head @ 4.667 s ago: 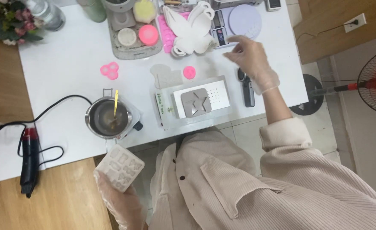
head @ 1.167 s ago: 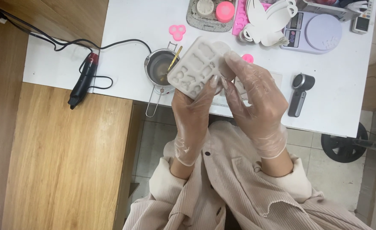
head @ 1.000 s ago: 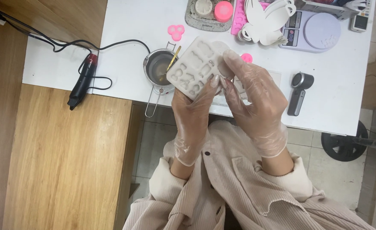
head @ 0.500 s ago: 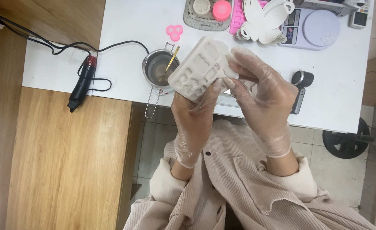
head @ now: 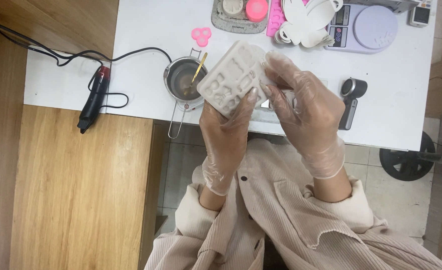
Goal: Unmolding wax items from silicone molds at a candle-making workshop.
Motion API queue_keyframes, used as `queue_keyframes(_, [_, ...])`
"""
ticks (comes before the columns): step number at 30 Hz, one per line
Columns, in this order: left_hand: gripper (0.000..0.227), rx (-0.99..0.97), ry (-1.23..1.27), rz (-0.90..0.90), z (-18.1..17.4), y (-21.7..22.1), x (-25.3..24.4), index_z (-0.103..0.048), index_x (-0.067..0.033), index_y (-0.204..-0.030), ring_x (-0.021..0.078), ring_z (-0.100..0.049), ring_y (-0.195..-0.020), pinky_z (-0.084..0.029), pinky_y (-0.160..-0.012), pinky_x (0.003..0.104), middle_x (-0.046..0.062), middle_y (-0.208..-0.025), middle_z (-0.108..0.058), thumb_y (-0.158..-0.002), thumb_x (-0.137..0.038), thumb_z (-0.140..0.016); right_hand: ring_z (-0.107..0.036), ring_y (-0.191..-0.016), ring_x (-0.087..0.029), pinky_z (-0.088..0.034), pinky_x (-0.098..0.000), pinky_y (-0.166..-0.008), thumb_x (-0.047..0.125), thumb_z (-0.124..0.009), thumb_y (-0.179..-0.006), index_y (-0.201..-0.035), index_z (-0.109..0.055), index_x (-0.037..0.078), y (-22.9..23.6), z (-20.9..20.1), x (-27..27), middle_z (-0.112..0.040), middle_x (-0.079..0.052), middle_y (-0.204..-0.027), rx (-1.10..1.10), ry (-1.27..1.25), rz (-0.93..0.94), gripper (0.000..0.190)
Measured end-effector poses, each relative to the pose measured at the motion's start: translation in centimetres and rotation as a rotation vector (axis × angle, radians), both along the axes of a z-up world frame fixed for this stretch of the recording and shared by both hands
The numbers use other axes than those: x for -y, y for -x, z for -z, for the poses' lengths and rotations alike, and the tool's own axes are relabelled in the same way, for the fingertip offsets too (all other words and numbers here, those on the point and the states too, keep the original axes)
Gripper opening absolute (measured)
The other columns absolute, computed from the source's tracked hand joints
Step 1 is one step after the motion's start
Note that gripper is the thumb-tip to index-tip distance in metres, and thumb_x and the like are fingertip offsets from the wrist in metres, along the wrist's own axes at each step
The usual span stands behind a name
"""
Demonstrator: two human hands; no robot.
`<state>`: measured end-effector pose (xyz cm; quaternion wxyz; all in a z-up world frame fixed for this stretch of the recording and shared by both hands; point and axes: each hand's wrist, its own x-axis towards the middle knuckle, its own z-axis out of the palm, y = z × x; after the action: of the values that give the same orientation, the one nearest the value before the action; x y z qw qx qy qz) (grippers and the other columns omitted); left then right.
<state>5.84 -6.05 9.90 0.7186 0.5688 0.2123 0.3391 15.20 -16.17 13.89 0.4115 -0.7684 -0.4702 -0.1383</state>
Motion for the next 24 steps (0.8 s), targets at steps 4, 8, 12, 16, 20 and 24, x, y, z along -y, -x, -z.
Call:
queue_keyframes(4, [0.032, -0.018, -0.034, 0.004, 0.1, 0.1, -0.1, -0.058, 0.0066, -0.131, 0.0110, -0.068, -0.111, -0.059, -0.097, 0.027, 0.010, -0.123, -0.071, -0.103, -0.004, -0.069, -0.076, -0.105, -0.020, -0.062, -0.0277, -0.086, -0.002, -0.082, -0.101, -0.134, -0.064, -0.003, -0.3, 0.1, 0.2, -0.075, -0.013, -0.116, 0.072, 0.018, 0.010, 0.037])
queue_keyframes(8, [0.034, 0.008, 0.048, 0.009, 0.4, 0.0, 0.1, -0.055, 0.0066, -0.133, 0.0107, -0.067, -0.111, -0.058, -0.097, 0.027, 0.010, -0.123, -0.070, -0.103, -0.004, -0.068, -0.076, -0.108, -0.021, -0.064, -0.0292, -0.093, -0.001, -0.079, -0.101, -0.139, -0.057, -0.001, -0.5, -0.1, 0.8, -0.073, -0.015, -0.120, 0.003, 0.033, -0.058, 0.043])
queue_keyframes(12, [0.032, -0.043, -0.037, 0.012, 0.7, 0.3, 0.5, -0.057, 0.0060, -0.132, 0.0111, -0.069, -0.104, -0.060, -0.089, 0.027, 0.012, -0.120, -0.071, -0.104, -0.005, -0.068, -0.076, -0.112, -0.020, -0.064, -0.0307, -0.096, 0.002, -0.081, -0.100, -0.149, -0.057, 0.007, -0.2, -1.0, 1.4, -0.075, -0.012, -0.121, -0.044, 0.141, -0.051, 0.054])
queue_keyframes(16, [0.036, -0.182, -0.147, -0.009, -0.4, 0.5, 0.5, -0.058, 0.0053, -0.133, 0.0114, -0.070, -0.096, -0.061, -0.081, 0.027, 0.012, -0.114, -0.075, -0.100, -0.006, -0.069, -0.076, -0.107, -0.020, -0.063, -0.0308, -0.093, 0.003, -0.081, -0.098, -0.151, -0.055, 0.010, -0.3, -2.1, 1.7, -0.075, -0.011, -0.116, -0.046, 0.214, -0.054, 0.060])
queue_keyframes(20, [0.035, -0.172, -0.226, -0.007, -0.4, 0.6, 0.7, -0.057, 0.0047, -0.133, 0.0133, -0.072, -0.104, -0.062, -0.087, 0.029, 0.013, -0.117, -0.074, -0.103, -0.008, -0.068, -0.075, -0.099, -0.019, -0.063, -0.0315, -0.089, 0.004, -0.081, -0.095, -0.156, -0.049, 0.011, 0.0, -1.0, 1.7, -0.076, -0.010, -0.110, -0.007, 0.270, -0.011, 0.069])
queue_keyframes(24, [0.036, -0.173, -0.160, 0.006, -0.6, 0.3, 0.7, -0.055, 0.0049, -0.133, 0.0129, -0.072, -0.104, -0.063, -0.088, 0.028, 0.012, -0.117, -0.074, -0.101, -0.009, -0.067, -0.075, -0.095, -0.018, -0.063, -0.0317, -0.088, 0.004, -0.082, -0.092, -0.155, -0.050, 0.010, 0.3, -0.1, 1.6, -0.076, -0.010, -0.108, 0.000, 0.268, 0.046, 0.071])
